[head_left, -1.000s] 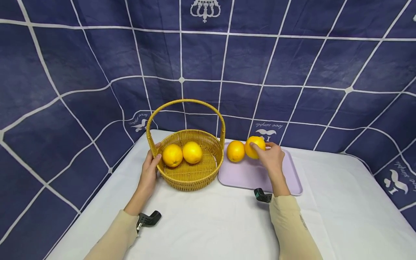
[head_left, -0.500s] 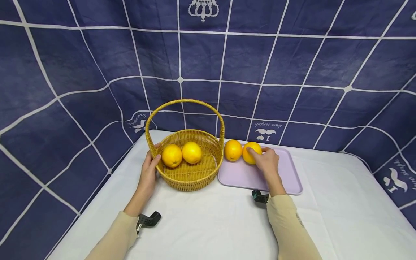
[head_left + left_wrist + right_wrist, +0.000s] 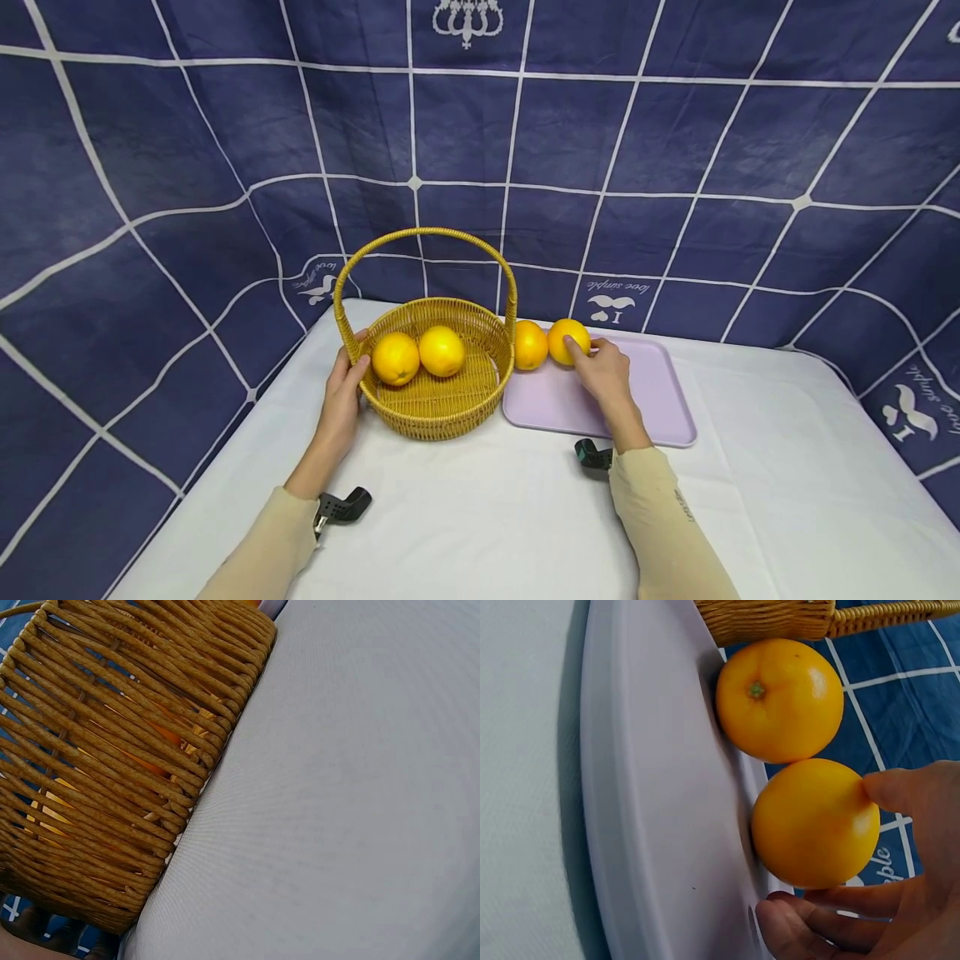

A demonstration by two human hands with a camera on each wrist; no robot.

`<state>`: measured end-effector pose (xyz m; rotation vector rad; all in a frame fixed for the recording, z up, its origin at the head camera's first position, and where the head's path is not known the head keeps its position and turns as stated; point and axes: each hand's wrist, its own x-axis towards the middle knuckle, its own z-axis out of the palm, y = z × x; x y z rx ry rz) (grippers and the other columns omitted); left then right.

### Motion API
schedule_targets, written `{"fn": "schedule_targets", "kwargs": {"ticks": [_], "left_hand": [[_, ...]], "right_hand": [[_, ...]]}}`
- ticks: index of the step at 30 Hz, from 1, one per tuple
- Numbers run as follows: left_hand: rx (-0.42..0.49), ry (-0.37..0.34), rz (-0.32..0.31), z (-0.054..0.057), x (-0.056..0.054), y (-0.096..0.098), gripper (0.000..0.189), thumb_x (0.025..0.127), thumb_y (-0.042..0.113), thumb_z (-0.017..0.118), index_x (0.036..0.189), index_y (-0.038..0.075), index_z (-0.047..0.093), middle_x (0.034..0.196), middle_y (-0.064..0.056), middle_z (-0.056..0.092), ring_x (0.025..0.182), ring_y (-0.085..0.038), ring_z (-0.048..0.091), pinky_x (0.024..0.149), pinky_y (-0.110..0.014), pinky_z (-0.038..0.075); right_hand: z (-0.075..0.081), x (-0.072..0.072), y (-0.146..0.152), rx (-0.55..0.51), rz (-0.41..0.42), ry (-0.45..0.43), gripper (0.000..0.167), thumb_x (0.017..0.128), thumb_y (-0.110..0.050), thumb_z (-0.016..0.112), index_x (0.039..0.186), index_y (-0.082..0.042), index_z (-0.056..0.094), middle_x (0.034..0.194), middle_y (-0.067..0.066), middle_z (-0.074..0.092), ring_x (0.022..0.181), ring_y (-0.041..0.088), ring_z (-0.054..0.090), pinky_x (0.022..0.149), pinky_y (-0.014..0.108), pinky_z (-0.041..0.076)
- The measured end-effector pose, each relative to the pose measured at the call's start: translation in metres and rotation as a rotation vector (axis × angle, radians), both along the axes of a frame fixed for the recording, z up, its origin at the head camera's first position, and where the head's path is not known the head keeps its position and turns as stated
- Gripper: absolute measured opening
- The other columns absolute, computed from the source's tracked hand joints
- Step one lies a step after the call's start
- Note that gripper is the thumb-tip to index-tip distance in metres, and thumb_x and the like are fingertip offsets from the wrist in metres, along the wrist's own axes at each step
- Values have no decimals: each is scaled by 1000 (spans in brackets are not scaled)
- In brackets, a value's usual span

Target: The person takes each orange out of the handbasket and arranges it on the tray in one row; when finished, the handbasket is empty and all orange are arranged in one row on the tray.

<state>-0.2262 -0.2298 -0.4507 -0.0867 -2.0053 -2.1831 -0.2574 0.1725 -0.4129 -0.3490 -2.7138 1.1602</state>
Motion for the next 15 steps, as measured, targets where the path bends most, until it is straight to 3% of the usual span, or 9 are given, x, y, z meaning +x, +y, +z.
{"fn": "schedule_targets", "kwargs": {"ticks": [8, 15], "left_hand": [[-7, 7, -1, 0, 1, -1, 50, 115, 28, 42, 164, 20, 35, 169, 3, 35, 156, -15, 30, 131, -44, 20], [-7, 3, 3, 0, 0, 0, 50, 115, 27, 43, 164, 20, 36, 169, 4, 37, 156, -15, 31, 132, -42, 20]], "right_hand": [[2, 0, -1, -8, -4, 15, 73, 102, -52, 58, 141, 10, 57, 129, 32, 68, 127, 50, 55, 108, 57, 47], [10, 0, -4, -9, -27, 158, 63, 101, -42, 63, 138, 9, 61, 130, 31, 68, 122, 48, 61, 108, 56, 46]]}}
